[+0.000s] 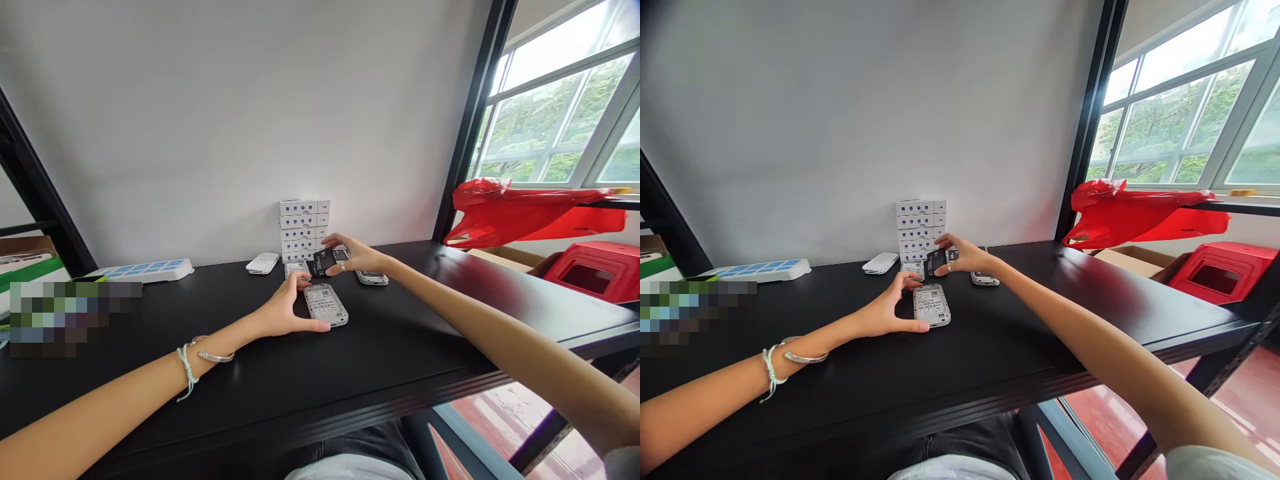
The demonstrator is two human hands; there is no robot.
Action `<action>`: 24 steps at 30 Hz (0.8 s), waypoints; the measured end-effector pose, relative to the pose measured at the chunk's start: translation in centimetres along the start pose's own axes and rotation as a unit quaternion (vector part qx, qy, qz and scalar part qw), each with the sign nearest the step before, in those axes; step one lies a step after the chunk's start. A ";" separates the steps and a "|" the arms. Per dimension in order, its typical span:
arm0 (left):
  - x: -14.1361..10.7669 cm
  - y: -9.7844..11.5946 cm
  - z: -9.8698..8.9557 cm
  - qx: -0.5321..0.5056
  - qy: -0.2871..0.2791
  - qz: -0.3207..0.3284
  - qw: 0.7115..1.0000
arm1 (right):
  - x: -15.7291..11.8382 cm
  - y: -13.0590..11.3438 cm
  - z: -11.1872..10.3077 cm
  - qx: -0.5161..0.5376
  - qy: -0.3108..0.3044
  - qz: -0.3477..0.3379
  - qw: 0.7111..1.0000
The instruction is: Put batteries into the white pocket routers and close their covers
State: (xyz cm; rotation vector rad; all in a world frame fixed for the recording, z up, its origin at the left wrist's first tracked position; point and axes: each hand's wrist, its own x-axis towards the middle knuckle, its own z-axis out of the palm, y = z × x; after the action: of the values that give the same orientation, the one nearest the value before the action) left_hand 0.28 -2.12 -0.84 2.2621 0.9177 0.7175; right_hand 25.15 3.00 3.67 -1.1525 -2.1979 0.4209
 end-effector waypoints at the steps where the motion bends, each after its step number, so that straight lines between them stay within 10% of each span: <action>1: 0.0 0.0 0.0 -0.005 0.004 0.003 1.000 | -0.6 -0.5 0.0 0.014 -0.003 -0.014 1.000; 19: -0.1 0.1 0.1 -0.013 0.005 0.033 0.999 | -3.6 -4.5 0.9 -0.007 -0.279 -0.022 0.960; 24: -0.1 0.0 0.1 -0.011 0.011 0.034 0.999 | -3.9 -5.8 2.1 -0.079 -0.262 -0.028 0.961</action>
State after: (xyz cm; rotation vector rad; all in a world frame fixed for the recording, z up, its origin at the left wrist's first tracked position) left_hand 0.26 -2.23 -0.92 2.2803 0.8422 0.7793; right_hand 21.83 -3.55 3.70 -1.1533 -2.7575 0.5890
